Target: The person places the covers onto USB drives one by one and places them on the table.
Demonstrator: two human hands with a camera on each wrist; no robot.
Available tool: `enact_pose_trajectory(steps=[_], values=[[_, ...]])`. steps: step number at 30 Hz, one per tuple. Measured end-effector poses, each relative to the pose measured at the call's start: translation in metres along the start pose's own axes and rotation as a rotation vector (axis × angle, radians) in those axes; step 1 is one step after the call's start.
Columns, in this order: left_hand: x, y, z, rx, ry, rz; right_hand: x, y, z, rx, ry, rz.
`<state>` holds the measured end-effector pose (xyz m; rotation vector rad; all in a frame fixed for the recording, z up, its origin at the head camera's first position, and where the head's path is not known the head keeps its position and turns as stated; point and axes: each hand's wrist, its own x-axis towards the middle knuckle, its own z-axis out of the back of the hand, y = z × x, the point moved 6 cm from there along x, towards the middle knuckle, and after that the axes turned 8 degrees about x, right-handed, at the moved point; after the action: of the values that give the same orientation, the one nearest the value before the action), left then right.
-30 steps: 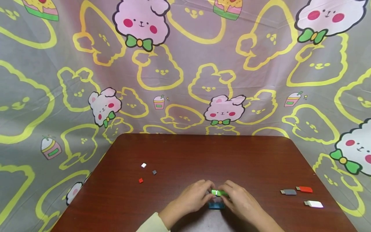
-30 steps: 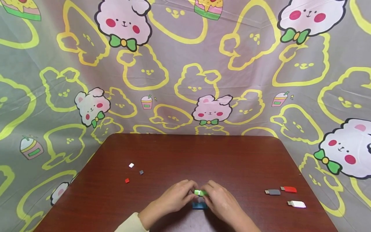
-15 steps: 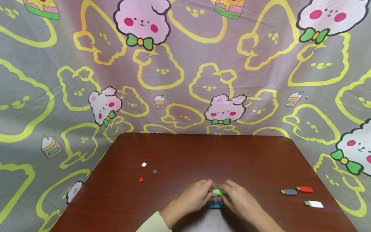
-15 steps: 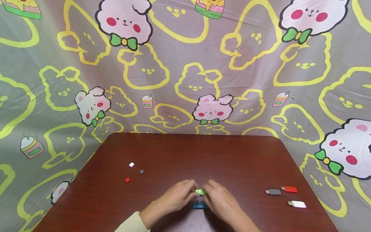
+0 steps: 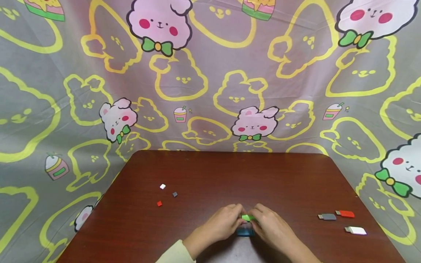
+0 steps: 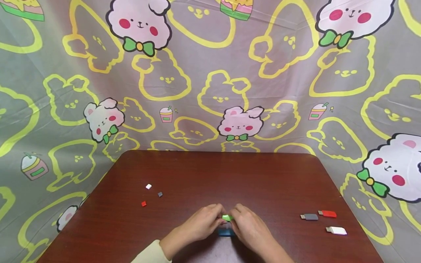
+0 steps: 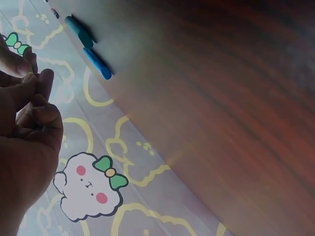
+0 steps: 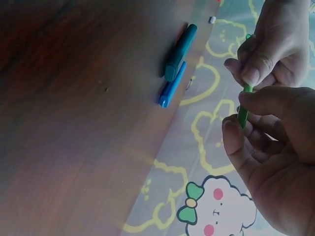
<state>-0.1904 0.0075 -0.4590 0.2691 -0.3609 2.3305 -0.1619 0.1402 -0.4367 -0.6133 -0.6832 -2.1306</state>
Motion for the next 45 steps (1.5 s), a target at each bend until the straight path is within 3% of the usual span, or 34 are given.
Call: enact_pose_trajectory(steps=[10, 20, 45], values=[[-0.002, -0.001, 0.002, -0.005, -0.058, -0.028, -0.001, -0.006, 0.002, 0.021, 0.067, -0.135], [-0.004, 0.009, 0.003, -0.019, 0.025, 0.030, -0.009, -0.018, 0.005, -0.004, 0.156, -0.292], [-0.016, 0.026, 0.003, -0.003, 0.093, 0.131, -0.026, -0.045, 0.011, -0.073, 0.203, -0.400]])
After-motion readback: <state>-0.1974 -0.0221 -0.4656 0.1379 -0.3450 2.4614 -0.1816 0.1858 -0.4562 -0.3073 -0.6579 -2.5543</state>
